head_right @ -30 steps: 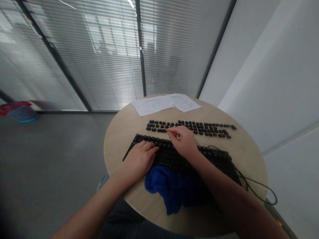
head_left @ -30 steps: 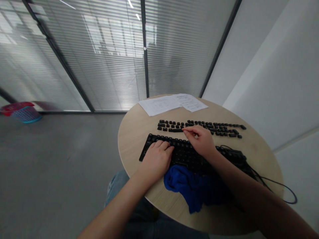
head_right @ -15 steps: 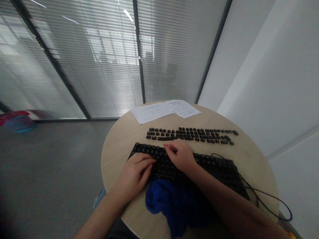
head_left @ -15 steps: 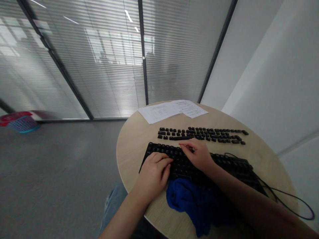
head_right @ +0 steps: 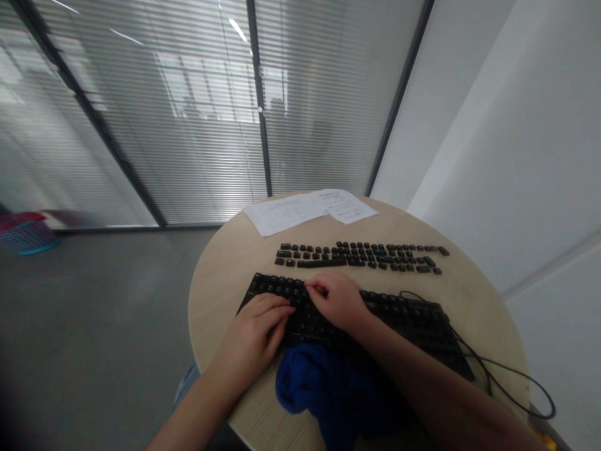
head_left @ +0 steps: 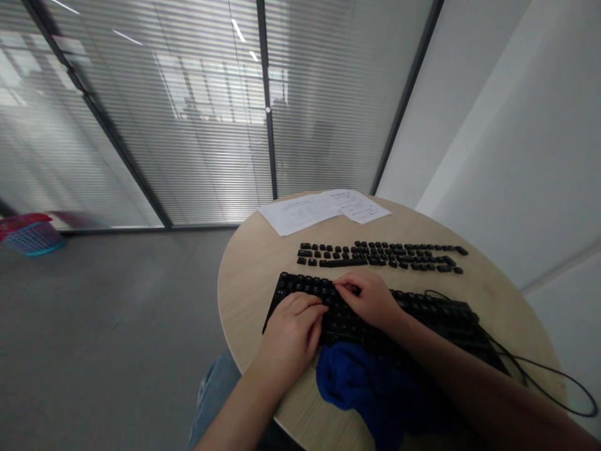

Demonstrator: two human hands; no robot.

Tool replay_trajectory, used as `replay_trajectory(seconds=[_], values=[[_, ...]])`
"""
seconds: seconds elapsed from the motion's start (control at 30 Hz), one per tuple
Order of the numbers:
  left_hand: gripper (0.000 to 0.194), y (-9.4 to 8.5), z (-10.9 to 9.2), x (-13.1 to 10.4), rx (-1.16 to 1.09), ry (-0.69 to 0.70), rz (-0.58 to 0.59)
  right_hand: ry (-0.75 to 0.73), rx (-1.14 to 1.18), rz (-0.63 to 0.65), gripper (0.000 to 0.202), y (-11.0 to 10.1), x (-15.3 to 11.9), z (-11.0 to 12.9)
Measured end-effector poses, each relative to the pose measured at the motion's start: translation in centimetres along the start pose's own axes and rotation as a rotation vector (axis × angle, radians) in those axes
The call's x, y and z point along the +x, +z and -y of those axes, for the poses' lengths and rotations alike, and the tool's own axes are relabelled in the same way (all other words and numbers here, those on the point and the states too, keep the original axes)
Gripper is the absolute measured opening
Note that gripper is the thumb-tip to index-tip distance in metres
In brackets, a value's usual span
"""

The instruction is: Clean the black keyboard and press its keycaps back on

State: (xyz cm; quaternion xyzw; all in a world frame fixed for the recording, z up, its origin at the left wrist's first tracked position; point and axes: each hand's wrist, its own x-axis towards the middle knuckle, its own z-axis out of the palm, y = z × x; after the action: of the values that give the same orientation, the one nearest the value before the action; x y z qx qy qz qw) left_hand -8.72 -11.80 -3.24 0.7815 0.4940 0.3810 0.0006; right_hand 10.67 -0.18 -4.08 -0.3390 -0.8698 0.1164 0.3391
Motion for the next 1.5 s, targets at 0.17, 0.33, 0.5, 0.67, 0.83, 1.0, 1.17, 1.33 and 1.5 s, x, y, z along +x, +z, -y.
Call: replay_trajectory(seconds=[0.17,0.33,0.5,0.67,0.83,1.0,1.17,1.33,1.5], values=[[0.026,0.2,0.2,0.3,0.198,0.020,0.023,0.008,-0.014,0.020,0.013,-0.1,0.1,0.2],[0.026,0.7,0.5,0.3,0.244,0.026,0.044,0.009,-0.057,0.008,0.014,-0.2,0.2,0.4],[0.028,1.2,0.3,-0.2,0.243,-0.021,0.031,-0.066,-0.219,-0.019,0.017,-1.3,0.5,0.9],[0.029,1.1,0.1,-0.1,0.248,-0.047,0.034,-0.002,-0.352,0.027,0.019,-4.3,2.3,0.9],[0.027,1.1,0.2,0.1,0.259,-0.039,0.057,0.152,-0.469,0.152,0.025,-6.8,6.2,-3.0],[0.026,1.3,0.3,0.0,0.279,-0.038,0.064,0.314,-0.522,0.306,0.026,-7.2,10.1,-8.6],[0.027,1.2,0.5,-0.1,0.263,-0.054,0.075,0.329,-0.494,0.377,0.021,-6.4,12.0,-11.3],[0.027,1.1,0.4,-0.2,0.229,-0.074,0.071,0.323,-0.471,0.434,0.021,-5.2,12.5,-12.2],[0.027,0.8,0.1,-0.4,0.149,-0.130,0.044,0.323,-0.463,0.469,0.021,-4.1,12.6,-12.7]])
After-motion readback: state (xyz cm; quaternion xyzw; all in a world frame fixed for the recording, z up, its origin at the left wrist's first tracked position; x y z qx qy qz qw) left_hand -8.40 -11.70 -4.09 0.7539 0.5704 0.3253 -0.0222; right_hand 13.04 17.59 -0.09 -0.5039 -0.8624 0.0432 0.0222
